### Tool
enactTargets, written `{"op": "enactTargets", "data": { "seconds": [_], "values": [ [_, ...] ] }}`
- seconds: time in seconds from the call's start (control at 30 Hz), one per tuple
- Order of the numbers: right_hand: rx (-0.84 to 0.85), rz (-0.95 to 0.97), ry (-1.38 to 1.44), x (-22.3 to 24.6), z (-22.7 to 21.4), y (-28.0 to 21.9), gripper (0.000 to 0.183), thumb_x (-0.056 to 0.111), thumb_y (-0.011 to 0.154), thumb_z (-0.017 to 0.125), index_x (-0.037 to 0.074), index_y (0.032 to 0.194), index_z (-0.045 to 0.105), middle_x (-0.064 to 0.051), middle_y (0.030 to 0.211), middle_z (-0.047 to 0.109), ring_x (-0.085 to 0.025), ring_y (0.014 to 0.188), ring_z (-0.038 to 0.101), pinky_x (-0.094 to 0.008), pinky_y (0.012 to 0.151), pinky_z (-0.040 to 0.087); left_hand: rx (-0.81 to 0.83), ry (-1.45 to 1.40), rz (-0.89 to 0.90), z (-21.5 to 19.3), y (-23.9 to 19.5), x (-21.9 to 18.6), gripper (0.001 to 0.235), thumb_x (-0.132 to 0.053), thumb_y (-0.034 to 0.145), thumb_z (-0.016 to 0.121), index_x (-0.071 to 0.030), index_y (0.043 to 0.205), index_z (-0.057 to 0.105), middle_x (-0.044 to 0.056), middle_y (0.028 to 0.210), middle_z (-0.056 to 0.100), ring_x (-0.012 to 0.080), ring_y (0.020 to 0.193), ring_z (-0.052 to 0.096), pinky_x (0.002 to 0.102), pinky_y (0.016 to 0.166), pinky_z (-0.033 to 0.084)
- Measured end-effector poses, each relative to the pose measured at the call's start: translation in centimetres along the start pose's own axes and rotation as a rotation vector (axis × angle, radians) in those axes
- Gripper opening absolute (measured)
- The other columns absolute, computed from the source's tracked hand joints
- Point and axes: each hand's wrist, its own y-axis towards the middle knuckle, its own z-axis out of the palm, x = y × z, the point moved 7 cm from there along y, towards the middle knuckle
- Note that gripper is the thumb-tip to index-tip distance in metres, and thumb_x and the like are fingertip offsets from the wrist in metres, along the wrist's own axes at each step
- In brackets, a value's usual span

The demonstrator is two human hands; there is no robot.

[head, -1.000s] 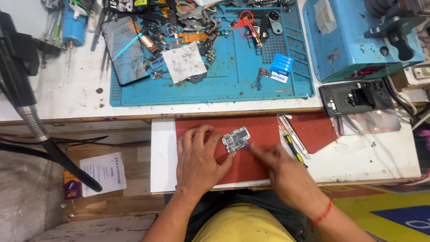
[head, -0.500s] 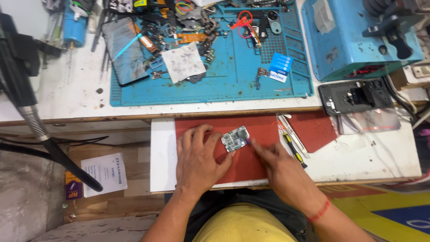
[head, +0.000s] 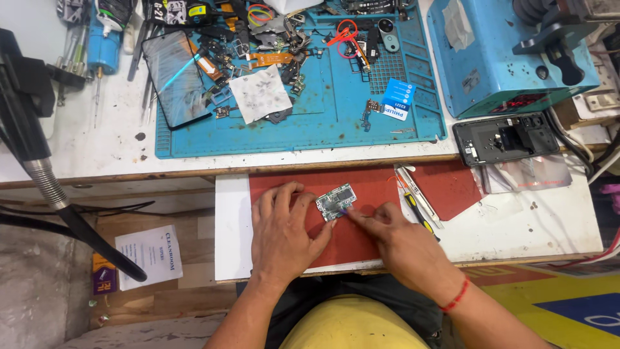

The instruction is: The person uses a small brush to clean a circuit board placed on a red mat. They repeatedly brush the surface of the board, focusing on different areas, while the board remains stationary on the workbench.

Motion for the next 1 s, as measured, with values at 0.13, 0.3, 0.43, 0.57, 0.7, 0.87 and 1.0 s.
{"op": "enactTargets", "data": {
  "seconds": [0.13, 0.3, 0.43, 0.57, 0.7, 0.87, 1.0],
  "values": [
    [0.070, 0.061, -0.018, -0.5, -0.1, -1.7, 0.073, -0.001, 0.080, 0.051, 0.029, 0.146, 0.057, -0.011, 0.105, 0.063, -0.036, 0.080, 0.069, -0.049, 0.068, 0.055, -0.015, -0.014, 0.011, -0.3, 0.0, 0.1, 0.050, -0.041, 0.074, 0.085, -0.011, 0.111, 0.070, 0.007, 0.123, 0.057, 0.0313, 0.119, 0.048, 0.049, 0.102, 0.037],
    [-0.027, -0.045, 0.022, 1.7, 1.2, 0.9, 0.070, -0.001, 0.079, 0.052, 0.020, 0.146, 0.055, -0.019, 0.112, 0.059, -0.040, 0.074, 0.067, -0.050, 0.064, 0.054, 0.013, -0.030, -0.033, 0.1, 0.1, 0.4, 0.055, -0.039, 0.071, 0.085, -0.011, 0.114, 0.067, 0.005, 0.122, 0.059, 0.0297, 0.119, 0.050, 0.048, 0.102, 0.037],
    [-0.013, 0.016, -0.015, 1.8, 1.5, 0.6, 0.068, -0.002, 0.083, 0.050, 0.026, 0.145, 0.057, -0.014, 0.109, 0.061, -0.037, 0.072, 0.068, -0.049, 0.064, 0.054, -0.004, -0.038, -0.016, -0.3, 0.3, 0.2, 0.057, -0.036, 0.070, 0.085, -0.009, 0.115, 0.065, 0.006, 0.123, 0.058, 0.0300, 0.119, 0.050, 0.048, 0.103, 0.037],
    [-0.028, 0.089, -0.029, 0.3, 0.5, -0.7, 0.068, 0.001, 0.086, 0.052, 0.028, 0.148, 0.057, -0.011, 0.104, 0.062, -0.036, 0.068, 0.067, -0.047, 0.061, 0.054, -0.042, -0.027, 0.006, -0.2, -0.1, 0.4, 0.054, -0.040, 0.073, 0.086, -0.010, 0.114, 0.066, 0.008, 0.124, 0.058, 0.0316, 0.119, 0.049, 0.050, 0.103, 0.036],
    [0.029, -0.043, -0.006, 1.3, 1.1, -0.7, 0.069, 0.001, 0.079, 0.056, 0.023, 0.144, 0.056, -0.012, 0.102, 0.062, -0.035, 0.070, 0.067, -0.047, 0.059, 0.054, 0.012, -0.025, 0.007, -0.1, 0.1, 0.3, 0.051, -0.039, 0.072, 0.084, -0.011, 0.111, 0.068, 0.007, 0.124, 0.058, 0.0311, 0.120, 0.049, 0.049, 0.102, 0.037],
    [0.015, 0.051, 0.020, 0.3, 0.8, -0.4, 0.066, 0.002, 0.086, 0.054, 0.023, 0.149, 0.055, -0.015, 0.106, 0.061, -0.038, 0.075, 0.067, -0.049, 0.065, 0.054, -0.007, -0.040, -0.002, -0.2, 0.0, 0.3, 0.050, -0.041, 0.074, 0.084, -0.011, 0.111, 0.070, 0.006, 0.123, 0.058, 0.0313, 0.120, 0.049, 0.049, 0.103, 0.037],
    [0.022, 0.021, 0.014, 0.8, 1.1, -1.5, 0.065, 0.000, 0.083, 0.052, 0.021, 0.144, 0.056, -0.015, 0.106, 0.062, -0.037, 0.079, 0.070, -0.048, 0.070, 0.055, 0.005, -0.047, -0.003, -0.3, -0.1, 0.4, 0.052, -0.040, 0.073, 0.085, -0.009, 0.111, 0.068, 0.007, 0.123, 0.058, 0.0309, 0.119, 0.049, 0.049, 0.103, 0.036]
  ]
}}
